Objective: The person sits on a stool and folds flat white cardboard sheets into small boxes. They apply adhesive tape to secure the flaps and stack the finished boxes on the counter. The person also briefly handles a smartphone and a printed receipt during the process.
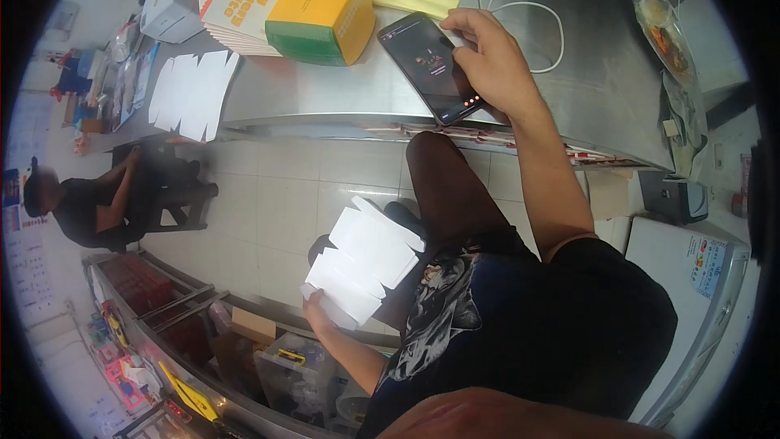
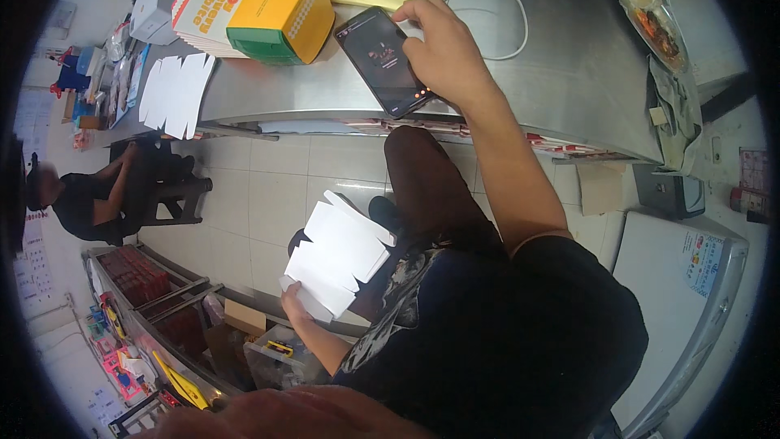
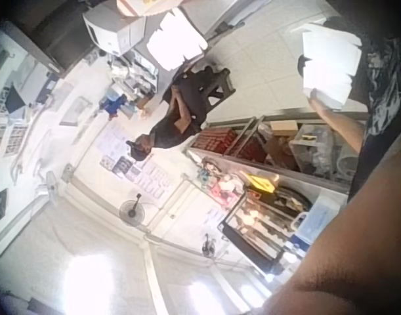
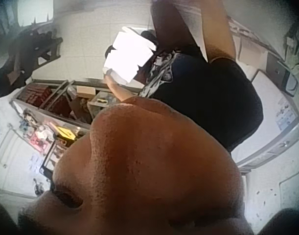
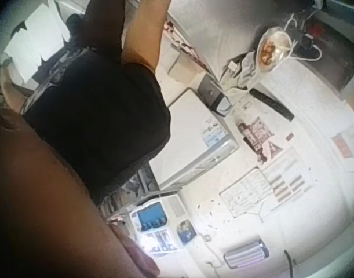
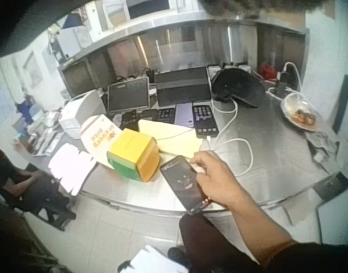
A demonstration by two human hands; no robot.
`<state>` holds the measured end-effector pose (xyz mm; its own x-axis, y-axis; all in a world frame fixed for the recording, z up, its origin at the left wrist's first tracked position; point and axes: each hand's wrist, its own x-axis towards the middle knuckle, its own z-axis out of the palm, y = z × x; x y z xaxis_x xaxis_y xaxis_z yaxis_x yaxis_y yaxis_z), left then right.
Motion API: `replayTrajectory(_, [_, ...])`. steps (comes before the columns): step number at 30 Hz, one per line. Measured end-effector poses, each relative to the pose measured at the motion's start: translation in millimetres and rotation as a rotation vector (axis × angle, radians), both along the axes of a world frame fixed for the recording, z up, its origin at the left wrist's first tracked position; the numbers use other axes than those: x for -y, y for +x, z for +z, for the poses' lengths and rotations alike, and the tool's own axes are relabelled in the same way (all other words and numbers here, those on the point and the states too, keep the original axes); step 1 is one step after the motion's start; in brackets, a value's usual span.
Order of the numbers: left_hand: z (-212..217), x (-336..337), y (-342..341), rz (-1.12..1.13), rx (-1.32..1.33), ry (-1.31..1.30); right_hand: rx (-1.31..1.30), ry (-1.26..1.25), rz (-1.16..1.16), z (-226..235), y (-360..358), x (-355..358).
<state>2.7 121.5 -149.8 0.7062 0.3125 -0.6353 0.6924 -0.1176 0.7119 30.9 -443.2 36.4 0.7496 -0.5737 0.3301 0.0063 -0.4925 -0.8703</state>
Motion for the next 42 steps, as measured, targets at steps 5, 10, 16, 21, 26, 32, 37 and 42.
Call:
replayTrajectory(5, [0, 2, 0, 0.004, -0.008, -0.001, -0.043, 0.046, -0.002, 2, -1, 0])
replayTrajectory(10, [-7, -7, 2, -0.007, -0.019, -0.024, -0.057, 0.043, -0.003, 4, -1, -1])
replayTrajectory(16, [-6, -5, 1, -0.023, -0.005, -0.014, -0.044, -0.009, 0.000, -2, 0, 2])
replayTrajectory(21, [-2, -2, 1, -0.015, -0.007, -0.017, -0.055, -0.015, -0.001, 2, -1, 1])
replayTrajectory(26, [0, 2, -1, 0.002, 0.006, -0.005, -0.043, -0.039, -0.002, -1, -1, 2])
replayTrajectory(32, [7, 5, 1, -0.010, -0.017, 0.018, -0.028, -0.055, -0.009, -2, 0, 2])
replayTrajectory(37, [7, 7, 0, -0.009, -0.015, 0.014, 0.002, -0.089, -0.010, -3, 0, 3])
replayTrajectory(42, [9, 10, -1, 0.010, -0.011, 0.008, -0.042, -0.129, -0.019, 5, -2, -3])
